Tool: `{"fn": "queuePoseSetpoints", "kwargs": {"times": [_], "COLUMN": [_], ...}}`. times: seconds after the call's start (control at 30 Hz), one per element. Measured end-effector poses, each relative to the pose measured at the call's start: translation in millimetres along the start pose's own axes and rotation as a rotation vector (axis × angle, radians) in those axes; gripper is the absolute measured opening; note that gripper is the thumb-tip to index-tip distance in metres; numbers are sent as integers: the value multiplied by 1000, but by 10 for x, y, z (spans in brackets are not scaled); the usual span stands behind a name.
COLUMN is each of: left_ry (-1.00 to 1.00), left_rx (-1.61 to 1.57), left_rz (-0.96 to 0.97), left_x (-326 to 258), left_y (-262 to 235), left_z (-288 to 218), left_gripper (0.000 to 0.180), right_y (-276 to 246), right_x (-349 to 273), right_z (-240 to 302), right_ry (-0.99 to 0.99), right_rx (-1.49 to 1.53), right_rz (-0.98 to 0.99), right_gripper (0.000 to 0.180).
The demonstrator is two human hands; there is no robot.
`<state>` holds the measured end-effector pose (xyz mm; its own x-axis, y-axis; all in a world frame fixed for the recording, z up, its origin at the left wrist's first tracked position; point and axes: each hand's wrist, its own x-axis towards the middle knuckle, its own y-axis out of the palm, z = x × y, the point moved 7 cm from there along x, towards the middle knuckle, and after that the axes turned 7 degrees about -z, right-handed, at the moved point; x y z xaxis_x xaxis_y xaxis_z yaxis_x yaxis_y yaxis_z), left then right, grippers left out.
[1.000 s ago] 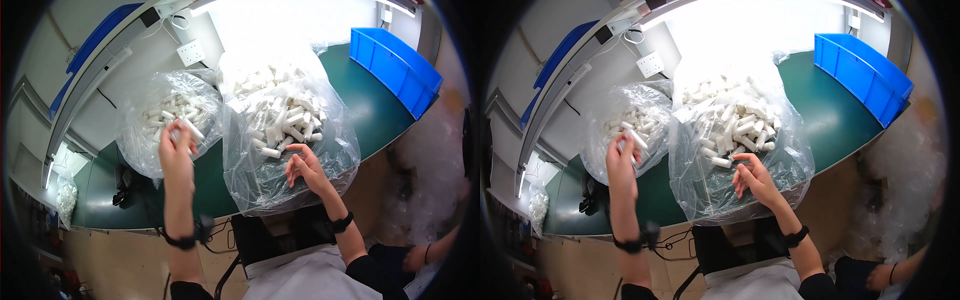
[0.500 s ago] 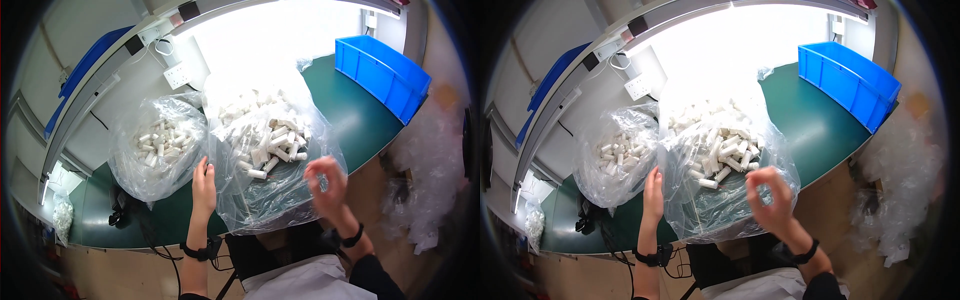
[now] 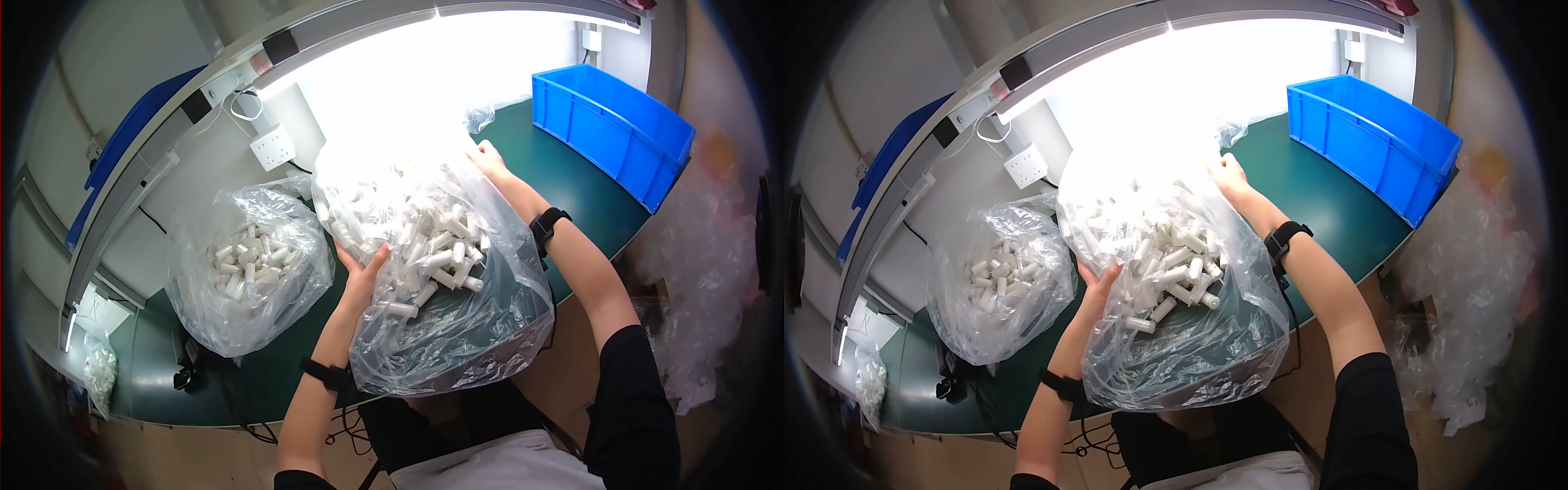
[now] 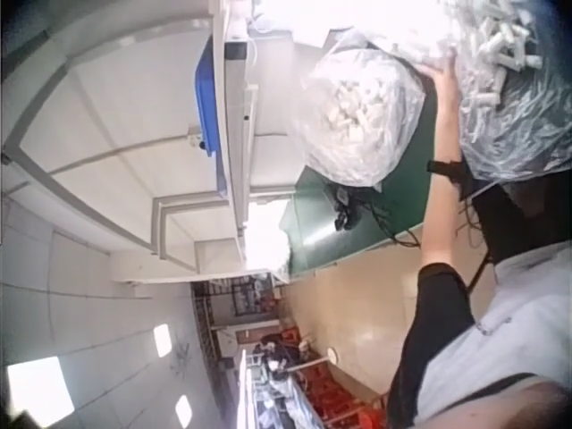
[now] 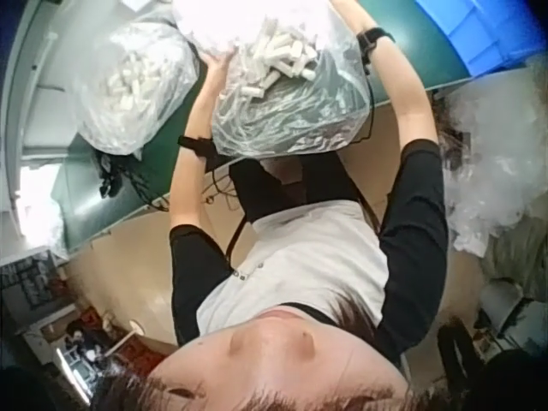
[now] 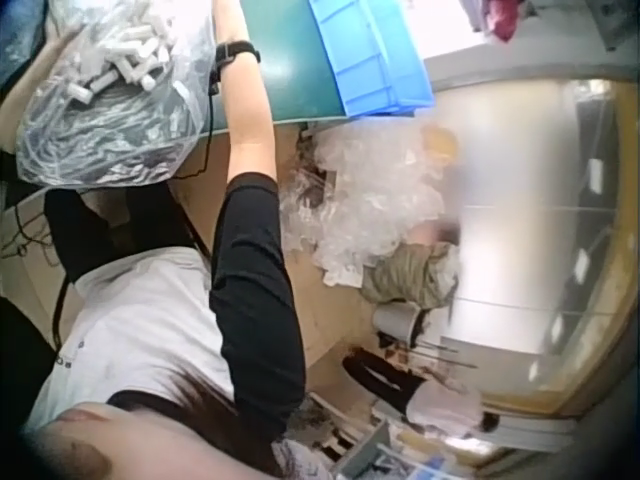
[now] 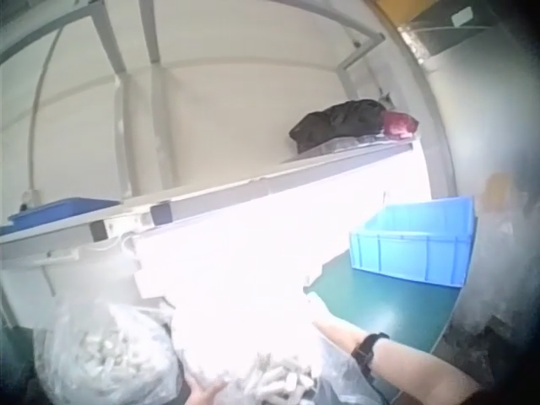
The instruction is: Sorting small white cylindrical objects between plastic bags at a factory workbench.
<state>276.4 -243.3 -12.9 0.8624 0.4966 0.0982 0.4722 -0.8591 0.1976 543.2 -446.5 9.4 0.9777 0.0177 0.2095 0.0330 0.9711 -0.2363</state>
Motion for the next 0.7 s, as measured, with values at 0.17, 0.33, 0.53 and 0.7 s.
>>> {"fn": "queuePoseSetpoints", "kwargs": {"times": [0.17,0.33,0.53,0.7], "left_ry": [-49,-135,-232,-145], "left_rx": [63,135,281,367], "left_rz": [56,59,76,147], "left_x": [307,336,386,874], "left_y": [58,198,416,466], "left_z": [161,54,225,628], "left_gripper": [119,131,130,125], "right_y": [-58,-372,-856,-1128], "right_x": [-196,-553,-854,-1001], "right_z": [87,51,-88,-82], "right_ry": [-80,-7,84,71], "right_rx": [104,313,492,540], "right_rz": [16,-50,-168,-271], "right_gripper": [26,27,28,29]}}
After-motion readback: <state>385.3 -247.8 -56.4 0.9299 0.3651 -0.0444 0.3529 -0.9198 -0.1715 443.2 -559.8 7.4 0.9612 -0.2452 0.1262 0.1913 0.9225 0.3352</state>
